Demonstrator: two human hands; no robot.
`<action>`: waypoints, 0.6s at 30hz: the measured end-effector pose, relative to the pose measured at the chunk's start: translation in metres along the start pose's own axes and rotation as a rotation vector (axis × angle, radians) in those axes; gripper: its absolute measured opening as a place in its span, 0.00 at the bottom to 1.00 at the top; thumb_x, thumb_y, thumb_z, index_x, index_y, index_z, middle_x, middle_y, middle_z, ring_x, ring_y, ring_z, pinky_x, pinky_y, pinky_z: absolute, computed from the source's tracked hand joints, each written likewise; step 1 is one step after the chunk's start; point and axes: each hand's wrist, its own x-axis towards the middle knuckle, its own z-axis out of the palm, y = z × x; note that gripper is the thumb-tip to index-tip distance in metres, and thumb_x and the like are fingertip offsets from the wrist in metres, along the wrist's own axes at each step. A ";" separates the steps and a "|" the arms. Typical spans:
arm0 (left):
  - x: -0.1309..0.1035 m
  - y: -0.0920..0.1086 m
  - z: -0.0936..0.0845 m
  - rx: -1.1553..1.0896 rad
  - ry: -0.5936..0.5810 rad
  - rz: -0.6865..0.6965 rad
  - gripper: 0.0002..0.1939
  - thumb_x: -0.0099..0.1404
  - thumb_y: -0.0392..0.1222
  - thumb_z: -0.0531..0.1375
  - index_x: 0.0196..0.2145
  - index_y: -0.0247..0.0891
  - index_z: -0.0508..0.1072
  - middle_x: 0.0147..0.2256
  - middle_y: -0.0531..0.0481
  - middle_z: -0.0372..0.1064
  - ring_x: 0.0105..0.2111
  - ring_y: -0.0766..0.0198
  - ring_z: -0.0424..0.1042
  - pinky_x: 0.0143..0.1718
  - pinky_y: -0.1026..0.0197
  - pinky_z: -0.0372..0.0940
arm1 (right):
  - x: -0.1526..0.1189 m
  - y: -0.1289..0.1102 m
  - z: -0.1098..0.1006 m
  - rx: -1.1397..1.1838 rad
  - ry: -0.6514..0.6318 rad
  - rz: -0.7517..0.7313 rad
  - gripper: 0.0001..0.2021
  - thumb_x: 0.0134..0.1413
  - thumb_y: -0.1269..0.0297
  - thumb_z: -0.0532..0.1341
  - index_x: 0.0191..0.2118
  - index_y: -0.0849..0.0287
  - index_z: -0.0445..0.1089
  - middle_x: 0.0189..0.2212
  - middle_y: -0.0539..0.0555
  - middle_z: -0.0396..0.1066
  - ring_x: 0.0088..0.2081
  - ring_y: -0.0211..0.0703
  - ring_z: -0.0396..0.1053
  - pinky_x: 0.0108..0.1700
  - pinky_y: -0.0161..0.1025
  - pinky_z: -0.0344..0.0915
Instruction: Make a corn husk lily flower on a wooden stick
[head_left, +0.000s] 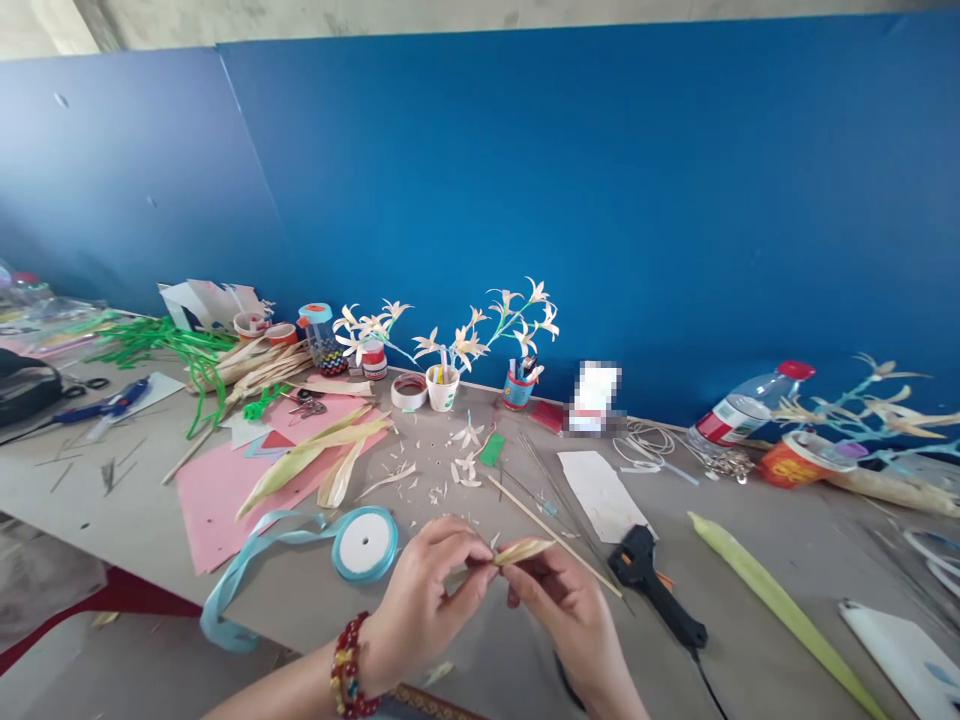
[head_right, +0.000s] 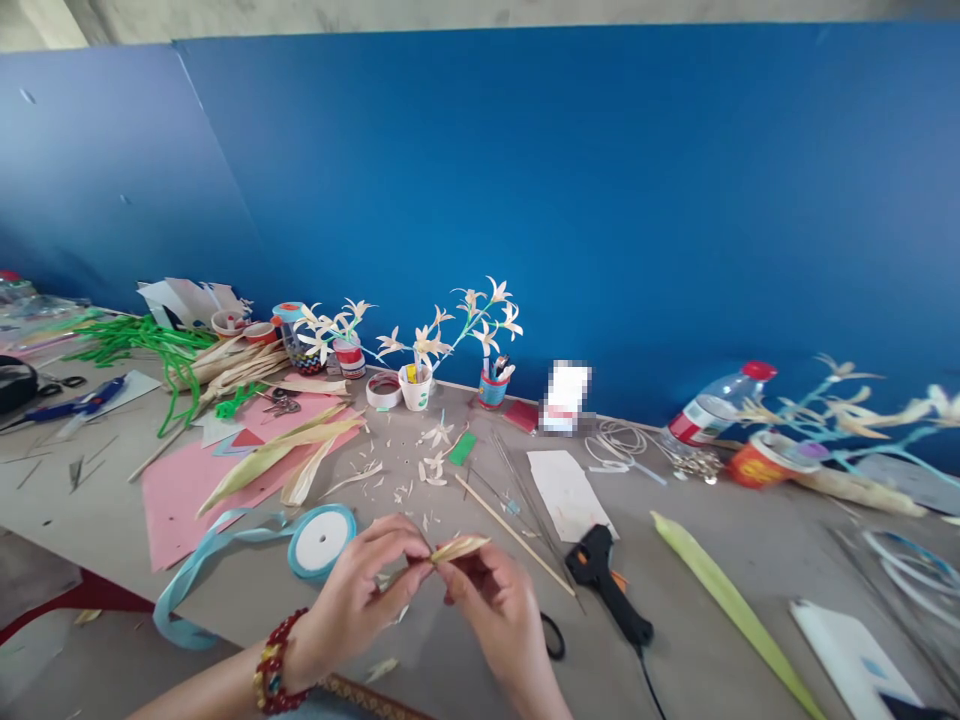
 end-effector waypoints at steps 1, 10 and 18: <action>0.000 0.001 0.000 -0.007 -0.006 -0.008 0.05 0.66 0.33 0.56 0.31 0.38 0.69 0.29 0.49 0.69 0.32 0.63 0.68 0.35 0.62 0.63 | -0.001 -0.001 -0.001 0.001 0.011 -0.005 0.09 0.56 0.57 0.66 0.34 0.58 0.77 0.28 0.53 0.73 0.25 0.37 0.67 0.29 0.32 0.66; 0.003 0.003 0.008 -0.001 -0.038 -0.032 0.05 0.65 0.33 0.57 0.31 0.38 0.69 0.29 0.50 0.68 0.31 0.65 0.68 0.34 0.64 0.63 | -0.009 0.009 -0.009 0.012 0.111 0.014 0.13 0.57 0.57 0.64 0.27 0.60 0.73 0.23 0.50 0.69 0.22 0.36 0.64 0.26 0.31 0.63; 0.014 0.010 0.017 0.043 -0.101 -0.020 0.05 0.68 0.36 0.56 0.35 0.38 0.71 0.31 0.48 0.69 0.32 0.63 0.69 0.35 0.63 0.65 | -0.013 -0.001 -0.028 -0.118 0.097 -0.019 0.13 0.57 0.55 0.63 0.40 0.60 0.75 0.30 0.55 0.74 0.25 0.39 0.68 0.28 0.33 0.68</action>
